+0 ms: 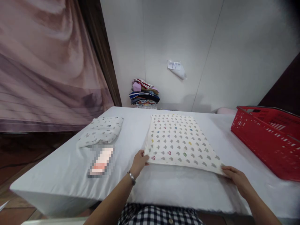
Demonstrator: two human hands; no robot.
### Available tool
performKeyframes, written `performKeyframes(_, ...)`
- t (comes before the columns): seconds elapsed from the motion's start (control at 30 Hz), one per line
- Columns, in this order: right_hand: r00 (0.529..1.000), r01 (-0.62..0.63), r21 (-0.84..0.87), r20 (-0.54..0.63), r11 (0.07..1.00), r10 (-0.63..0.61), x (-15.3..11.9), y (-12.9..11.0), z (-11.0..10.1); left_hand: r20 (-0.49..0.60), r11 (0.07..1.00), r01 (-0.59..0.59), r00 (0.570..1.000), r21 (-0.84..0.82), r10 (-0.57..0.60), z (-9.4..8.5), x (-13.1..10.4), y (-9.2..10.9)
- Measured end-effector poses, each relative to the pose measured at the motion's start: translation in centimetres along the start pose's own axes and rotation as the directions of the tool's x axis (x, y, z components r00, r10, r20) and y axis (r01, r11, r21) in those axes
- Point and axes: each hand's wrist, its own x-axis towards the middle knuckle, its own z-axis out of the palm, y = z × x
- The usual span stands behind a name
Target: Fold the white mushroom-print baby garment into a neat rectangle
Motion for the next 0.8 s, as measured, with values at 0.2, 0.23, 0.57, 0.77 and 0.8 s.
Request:
performKeyframes(0.2, 0.990, 0.127, -0.407, -0.003, 0.905, -0.141, -0.3, 0.9, 0.3, -0.021, 0.914, -0.065, 0.997, 0.400, 0.079, -0.4, 0.8, -1.7)
performKeyframes(0.23, 0.985, 0.154, -0.452, -0.003, 0.878, -0.174, -0.1, 1.1, 0.3, -0.016, 0.909, -0.058, 0.997, 0.412, 0.071, -0.4, 0.9, -1.7)
performKeyframes(0.57, 0.762, 0.580, -0.669, 0.245, 0.464, -0.599, -1.7, 1.0, 2.6, -0.016, 0.772, -0.121, 0.986, 0.624, 0.168, -0.6, 0.0, -1.1)
performKeyframes(0.77, 0.602, 0.788, -0.528, 0.557, 0.316, -0.572, -4.6, -0.4, 7.6, -0.009, 0.797, -0.232, 0.958, 0.557, 0.286, -0.2, -1.2, -1.4)
performKeyframes(0.8, 0.580, 0.803, -0.522, 0.574, 0.287, -0.579, -4.8, -0.5, 8.1, 0.006, 0.798, -0.238, 0.959, 0.553, 0.282, -0.3, -1.4, -1.5)
